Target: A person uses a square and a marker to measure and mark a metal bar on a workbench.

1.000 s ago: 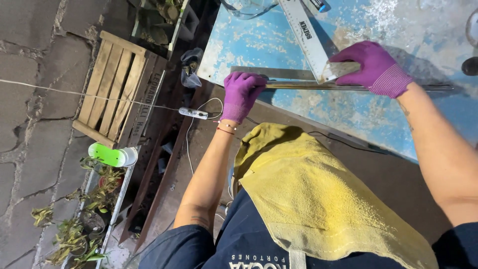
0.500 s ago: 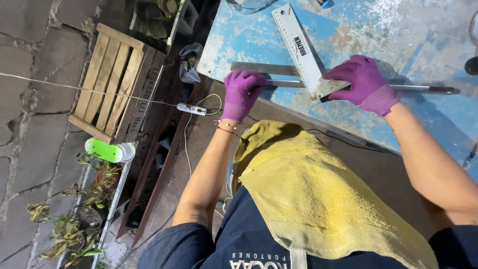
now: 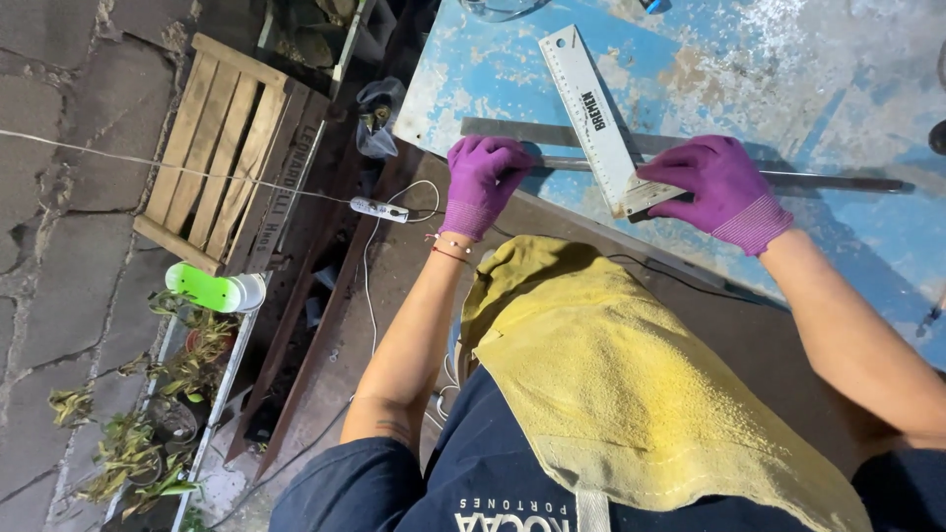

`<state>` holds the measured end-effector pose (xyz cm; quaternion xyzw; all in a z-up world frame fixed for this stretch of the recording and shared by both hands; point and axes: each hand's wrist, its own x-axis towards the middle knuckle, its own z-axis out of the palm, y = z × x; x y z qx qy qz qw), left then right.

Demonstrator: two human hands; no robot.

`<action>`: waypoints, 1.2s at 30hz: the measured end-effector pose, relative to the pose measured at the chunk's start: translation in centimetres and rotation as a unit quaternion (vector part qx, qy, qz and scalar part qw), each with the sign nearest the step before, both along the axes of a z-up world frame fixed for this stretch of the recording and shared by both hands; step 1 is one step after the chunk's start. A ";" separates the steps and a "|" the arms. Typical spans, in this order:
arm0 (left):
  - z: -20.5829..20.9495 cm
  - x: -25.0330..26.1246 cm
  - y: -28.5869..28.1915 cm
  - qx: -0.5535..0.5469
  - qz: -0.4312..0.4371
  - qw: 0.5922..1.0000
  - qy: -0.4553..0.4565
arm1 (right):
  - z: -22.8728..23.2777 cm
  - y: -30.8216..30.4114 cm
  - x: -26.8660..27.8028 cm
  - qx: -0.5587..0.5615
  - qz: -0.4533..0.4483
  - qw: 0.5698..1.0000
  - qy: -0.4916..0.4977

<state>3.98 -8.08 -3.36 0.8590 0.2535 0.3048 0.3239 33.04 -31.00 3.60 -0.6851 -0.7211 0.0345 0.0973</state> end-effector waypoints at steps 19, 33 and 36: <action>3.1 -0.2 -0.2 -0.011 -0.015 1.000 0.012 | -0.5 -0.5 0.3 -0.037 0.016 0.995 -0.094; 0.5 0.0 0.0 0.002 0.007 1.000 0.016 | 0.3 2.5 -0.3 0.015 -0.013 1.000 -0.014; 0.2 -0.1 0.0 0.011 0.000 1.000 0.015 | 0.8 2.2 -1.1 0.000 -0.024 0.999 -0.048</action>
